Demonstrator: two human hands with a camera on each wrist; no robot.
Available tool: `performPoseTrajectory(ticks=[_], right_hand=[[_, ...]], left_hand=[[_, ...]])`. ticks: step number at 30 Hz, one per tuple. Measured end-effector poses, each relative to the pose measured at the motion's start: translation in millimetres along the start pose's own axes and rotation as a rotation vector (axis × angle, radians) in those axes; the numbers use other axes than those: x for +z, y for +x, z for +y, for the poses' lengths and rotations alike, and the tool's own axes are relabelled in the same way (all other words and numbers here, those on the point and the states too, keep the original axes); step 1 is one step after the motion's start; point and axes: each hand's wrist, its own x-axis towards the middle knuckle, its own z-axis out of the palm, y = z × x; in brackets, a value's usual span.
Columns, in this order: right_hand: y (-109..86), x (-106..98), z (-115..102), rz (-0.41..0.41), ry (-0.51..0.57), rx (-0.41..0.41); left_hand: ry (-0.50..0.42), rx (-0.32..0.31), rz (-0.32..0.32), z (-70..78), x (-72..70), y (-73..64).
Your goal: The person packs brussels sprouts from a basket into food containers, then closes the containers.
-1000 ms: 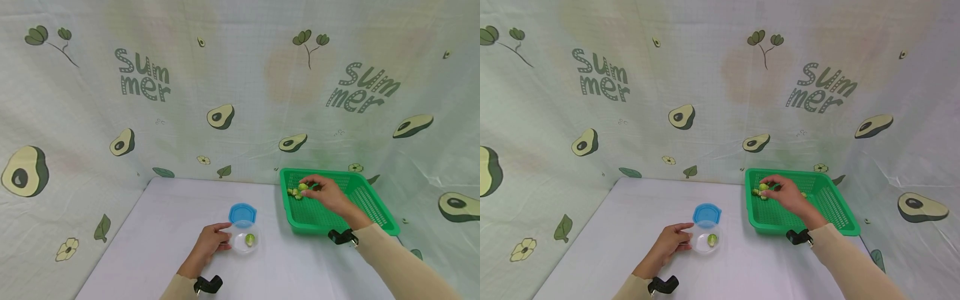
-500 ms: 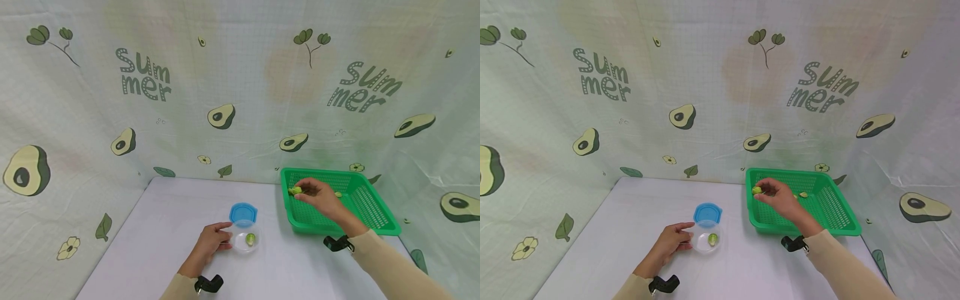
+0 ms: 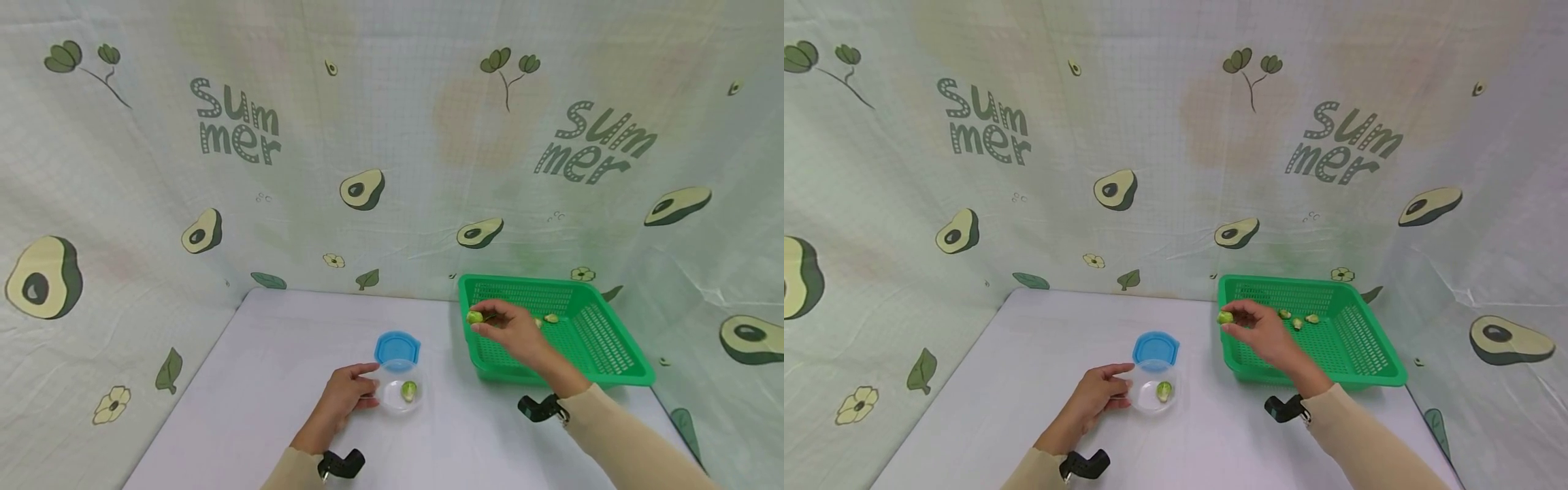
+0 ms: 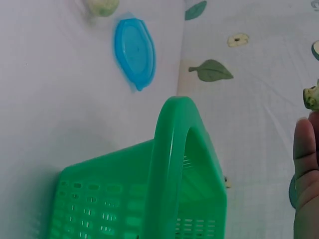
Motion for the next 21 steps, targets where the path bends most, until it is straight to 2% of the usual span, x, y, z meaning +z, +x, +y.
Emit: performPoseTrajectory(ticks=[7, 17, 21], right_hand=[[-2.2, 14, 1, -0.034, 0.043, -0.029], [-8.0, 34, 0, -0.020, 0.048, -0.126], [-8.6, 37, -2, -0.025, 0.037, -0.130]], left_hand=[[0.008, -0.001, 0.003, 1.0, 1.9, 1.0], [-0.001, -0.005, 0.013, 0.2, 1.5, -0.8], [0.000, -0.006, 0.012, 1.2, 3.9, -0.5]])
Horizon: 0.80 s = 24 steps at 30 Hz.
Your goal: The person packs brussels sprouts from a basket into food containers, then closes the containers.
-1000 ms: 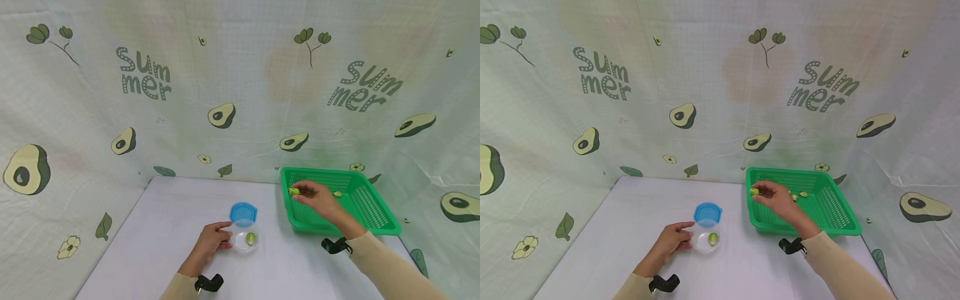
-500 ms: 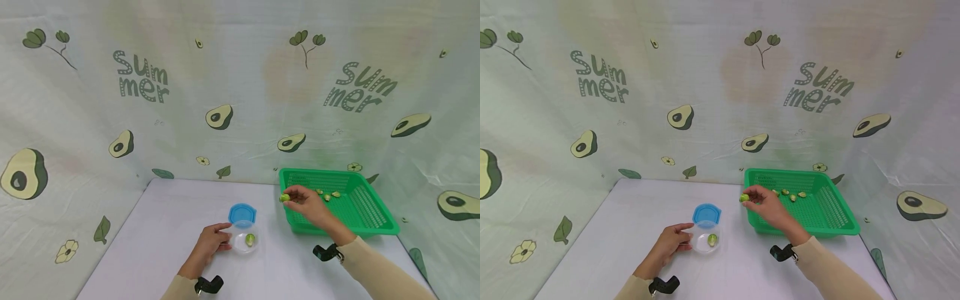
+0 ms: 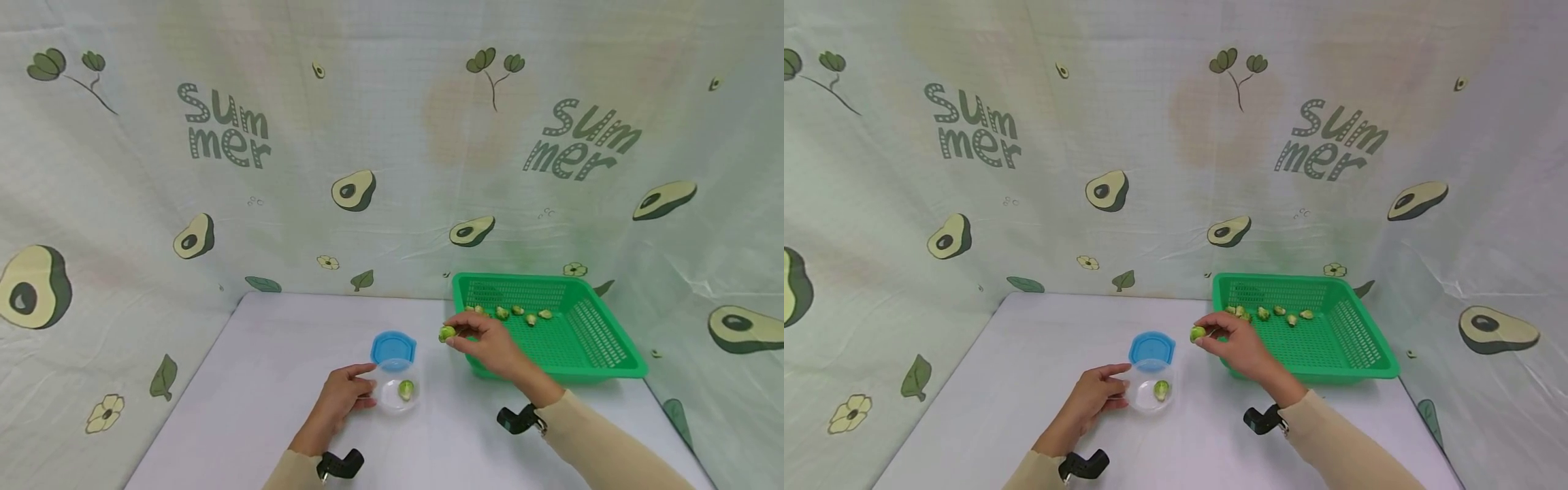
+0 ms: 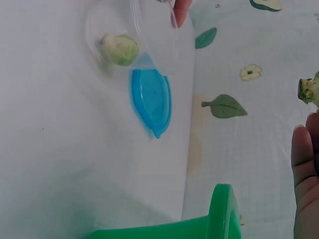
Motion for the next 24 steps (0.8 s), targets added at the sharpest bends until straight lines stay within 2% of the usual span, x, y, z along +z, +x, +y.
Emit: performPoseTrajectory(ticks=[10, 17, 24], right_hand=[[2.9, 20, -9, -0.028, -0.017, 0.034], [2.7, 49, -10, -0.006, 0.024, 0.042], [-3.7, 79, 4, -0.020, 0.012, 0.045]], left_hand=[[0.010, -0.006, -0.002, 4.3, 2.1, 0.4], [0.006, 0.000, 0.006, 5.6, 0.1, -0.1], [0.014, -0.014, 0.005, 2.7, -0.7, -1.6]])
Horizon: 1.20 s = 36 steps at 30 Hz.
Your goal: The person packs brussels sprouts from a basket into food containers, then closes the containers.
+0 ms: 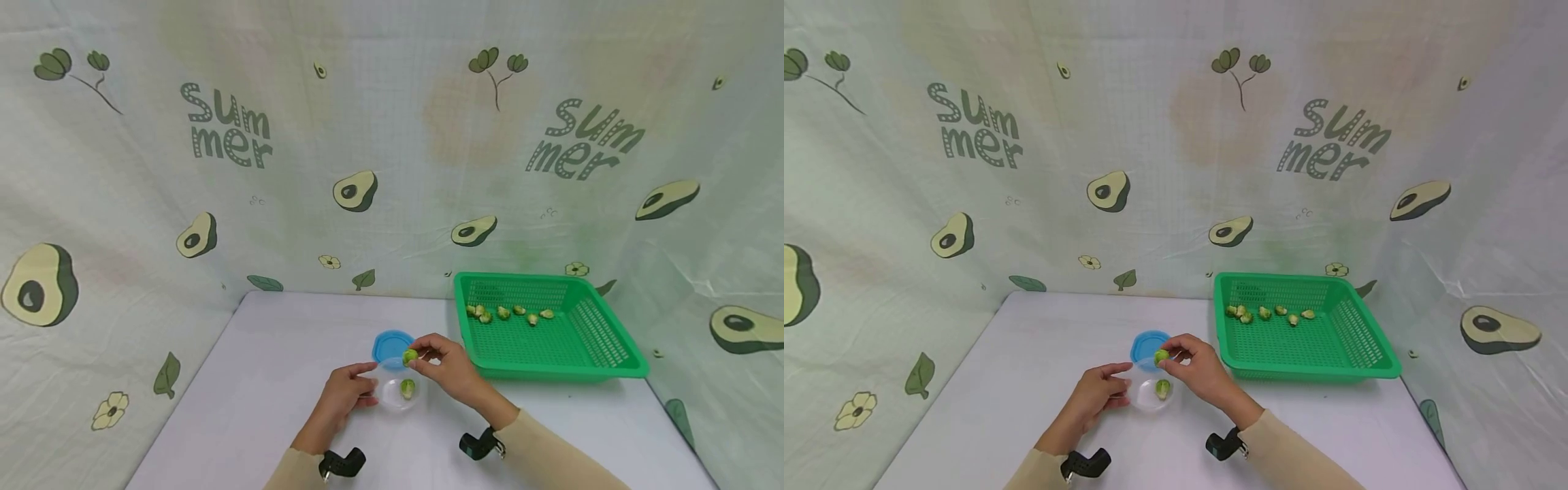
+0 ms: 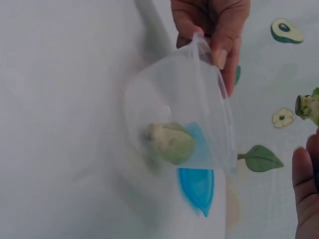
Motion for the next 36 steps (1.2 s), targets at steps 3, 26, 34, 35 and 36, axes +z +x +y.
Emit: performPoseTrajectory(ticks=[3, 26, 34, 35, 36], right_hand=[[0.1, 9, 8, -0.012, -0.009, 0.023], [1.1, 33, 26, 0.027, -0.025, 0.163], [3.0, 34, 26, 0.014, -0.043, 0.187], [3.2, 34, 26, 0.013, -0.047, 0.189], [3.3, 34, 27, 0.011, -0.053, 0.191]], left_hand=[[-0.001, 0.008, -0.006, -0.8, -0.4, -0.1], [-0.012, 0.024, -0.017, -1.2, -1.1, 0.8], [-0.028, 0.020, -0.015, -2.9, -1.8, 1.7], [-0.028, 0.019, -0.016, -3.3, -1.9, 1.8], [-0.029, 0.016, -0.016, -4.1, -2.1, 2.0]])
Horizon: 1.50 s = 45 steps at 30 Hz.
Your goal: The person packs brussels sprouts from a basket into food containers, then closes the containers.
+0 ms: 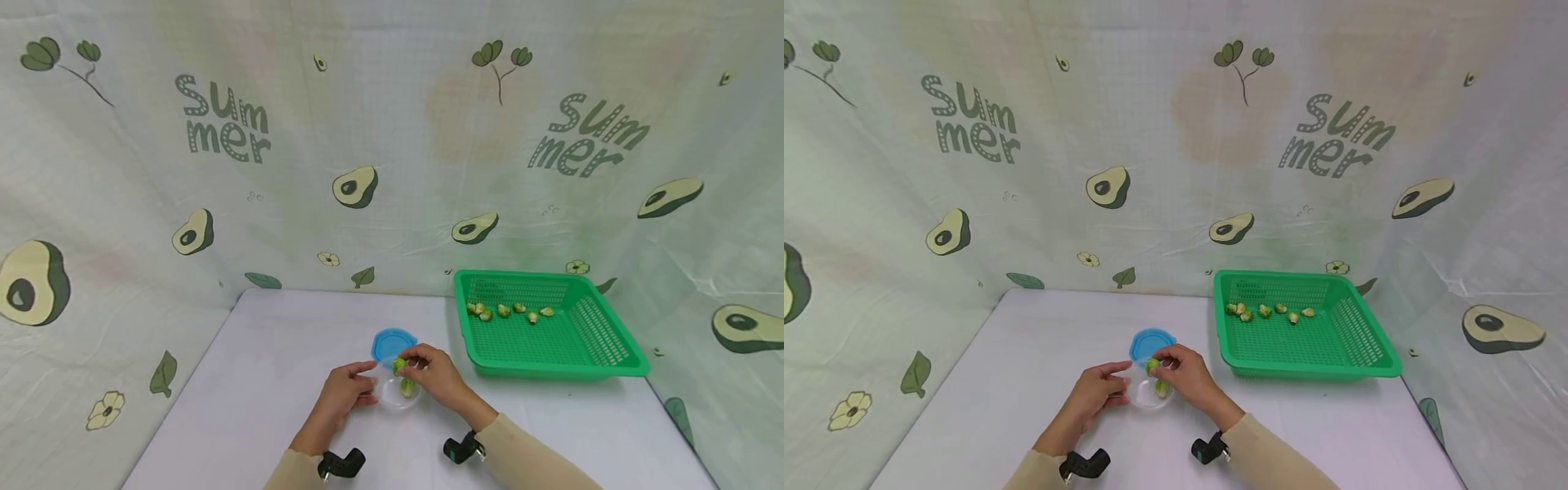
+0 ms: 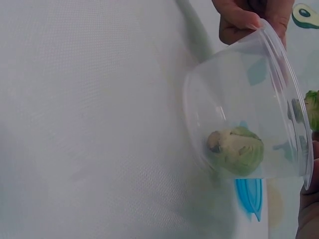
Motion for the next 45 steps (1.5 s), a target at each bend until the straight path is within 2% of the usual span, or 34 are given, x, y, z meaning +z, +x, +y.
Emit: performPoseTrajectory(ticks=[12, 18, 26, 37, 45], right_hand=[[0.7, 0, 4, -0.011, -0.017, 0.014], [1.4, 0, 6, -0.018, -0.034, -0.013], [1.7, 1, 8, -0.015, 0.003, -0.049], [3.4, -4, 11, -0.049, 0.087, -0.018], [0.5, -4, 15, -0.051, 0.103, -0.035]], left_hand=[[-0.011, -0.003, -0.002, 0.4, 3.1, 0.5], [-0.001, -0.005, 0.005, 2.6, 3.7, -0.2], [0.013, -0.012, 0.016, 2.3, 3.3, -2.7], [0.011, -0.013, 0.023, 2.2, 2.7, -1.3], [0.015, -0.014, 0.020, 1.1, 2.7, -2.9]])
